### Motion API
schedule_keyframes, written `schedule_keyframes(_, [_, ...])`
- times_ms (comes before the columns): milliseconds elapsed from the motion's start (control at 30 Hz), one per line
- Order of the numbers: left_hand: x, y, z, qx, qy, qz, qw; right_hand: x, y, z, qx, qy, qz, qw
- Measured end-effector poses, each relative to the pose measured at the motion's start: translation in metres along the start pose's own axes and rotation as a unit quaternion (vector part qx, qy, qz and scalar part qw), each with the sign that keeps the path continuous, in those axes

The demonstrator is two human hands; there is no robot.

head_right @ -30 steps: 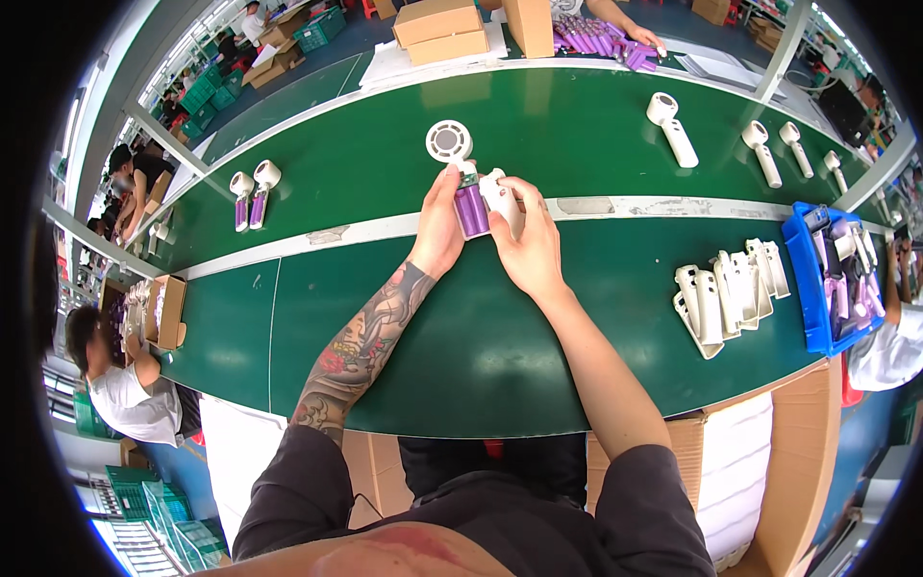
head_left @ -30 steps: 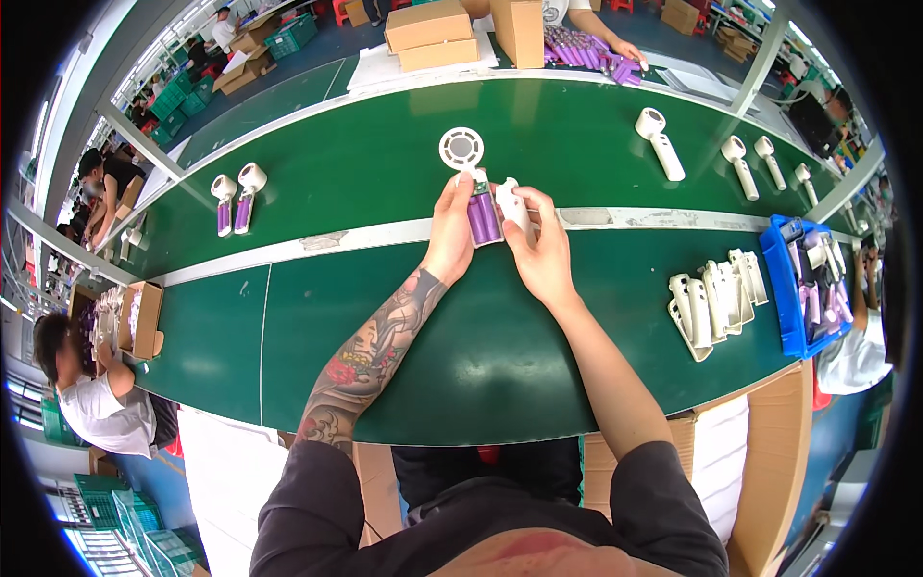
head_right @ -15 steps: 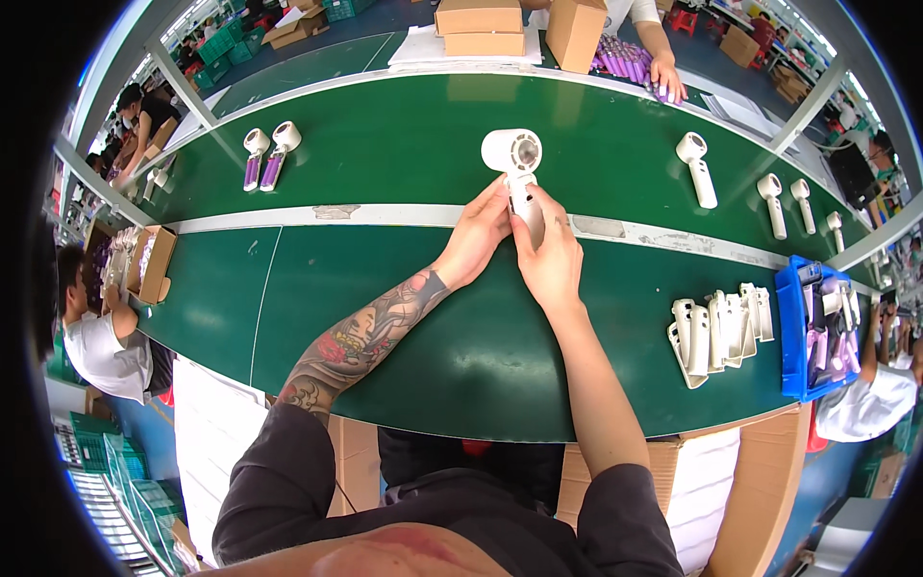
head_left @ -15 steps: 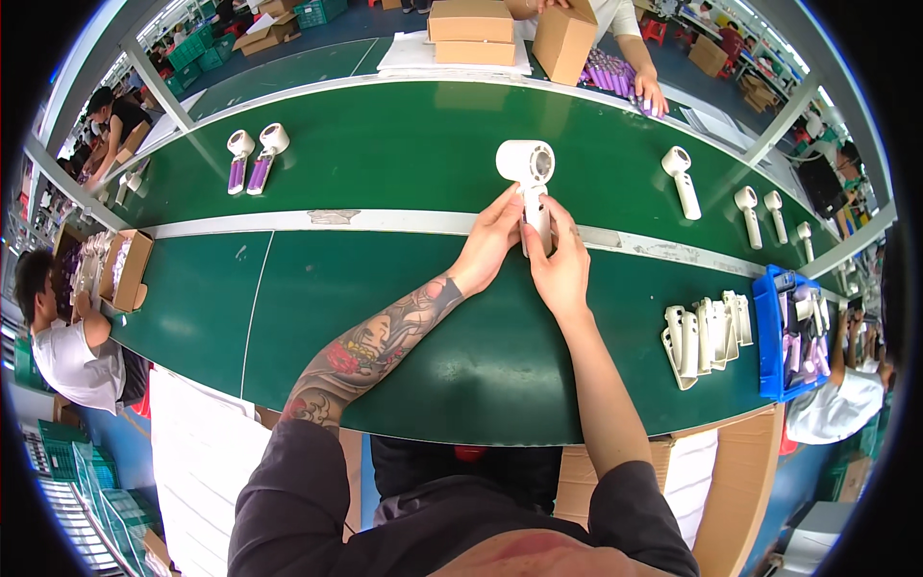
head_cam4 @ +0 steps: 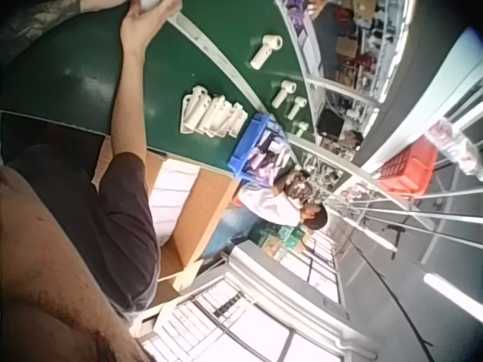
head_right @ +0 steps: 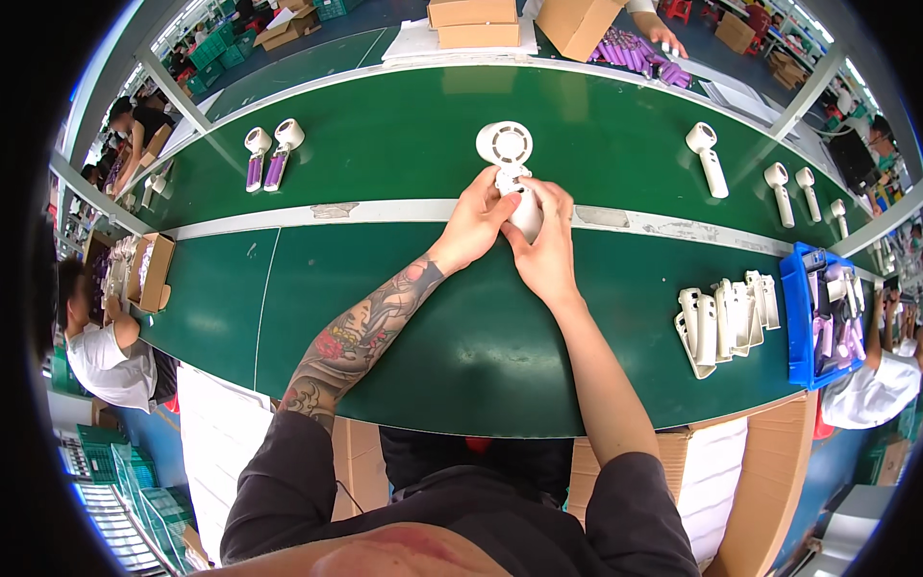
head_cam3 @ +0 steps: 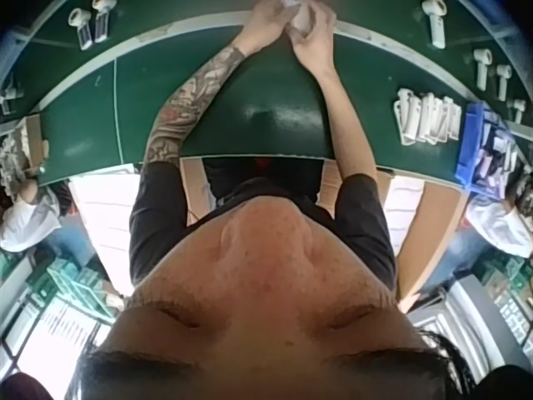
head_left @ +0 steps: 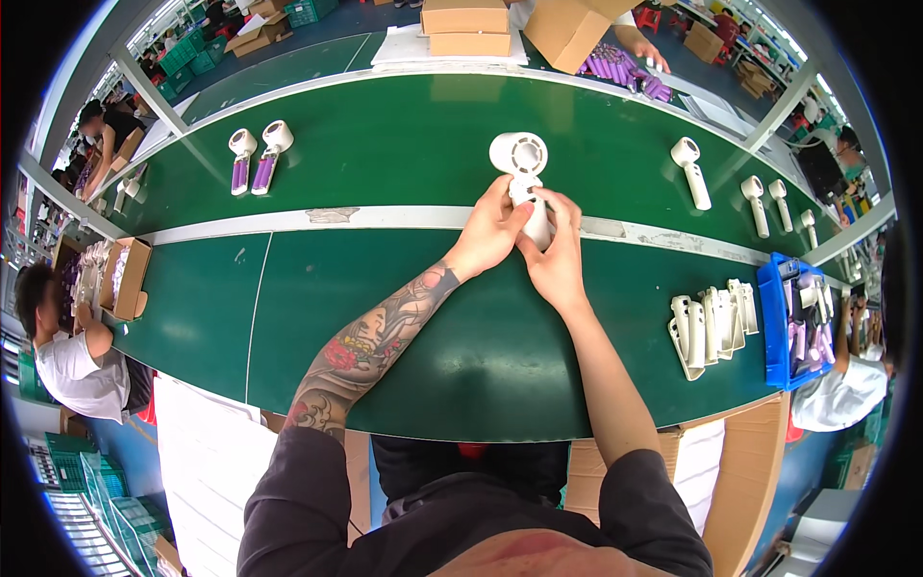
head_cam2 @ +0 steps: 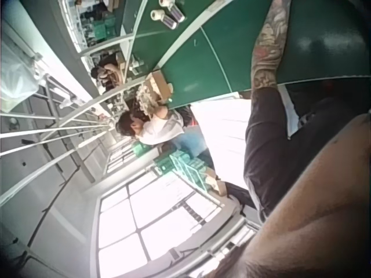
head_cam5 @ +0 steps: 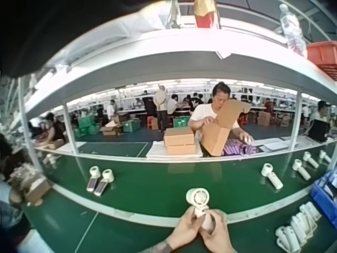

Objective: The person assembles portable fans by attaching plastic covers to fan bodies on a conveyor belt. The person also removes plastic covers and a foam sheet from a cardboard box to continue assembling the fans.

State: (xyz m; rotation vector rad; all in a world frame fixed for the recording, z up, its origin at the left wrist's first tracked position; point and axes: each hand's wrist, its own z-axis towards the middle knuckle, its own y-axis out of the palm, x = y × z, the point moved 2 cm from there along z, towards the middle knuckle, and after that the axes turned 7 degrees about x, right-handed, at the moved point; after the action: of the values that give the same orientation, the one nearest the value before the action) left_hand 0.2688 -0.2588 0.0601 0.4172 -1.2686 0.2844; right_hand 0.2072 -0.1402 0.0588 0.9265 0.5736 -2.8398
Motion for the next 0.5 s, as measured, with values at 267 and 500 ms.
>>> schedule_keyframes(267, [-0.015,-0.001,0.002,-0.022,0.063,0.07,0.995,0.013,-0.006,-0.003,-0.061,0.11,-0.023,0.992])
schedule_keyframes(500, [-0.013,-0.004,0.002,-0.068,0.06,-0.009,0.996,0.005,-0.012,-0.005,-0.125,0.129,-0.047,0.983])
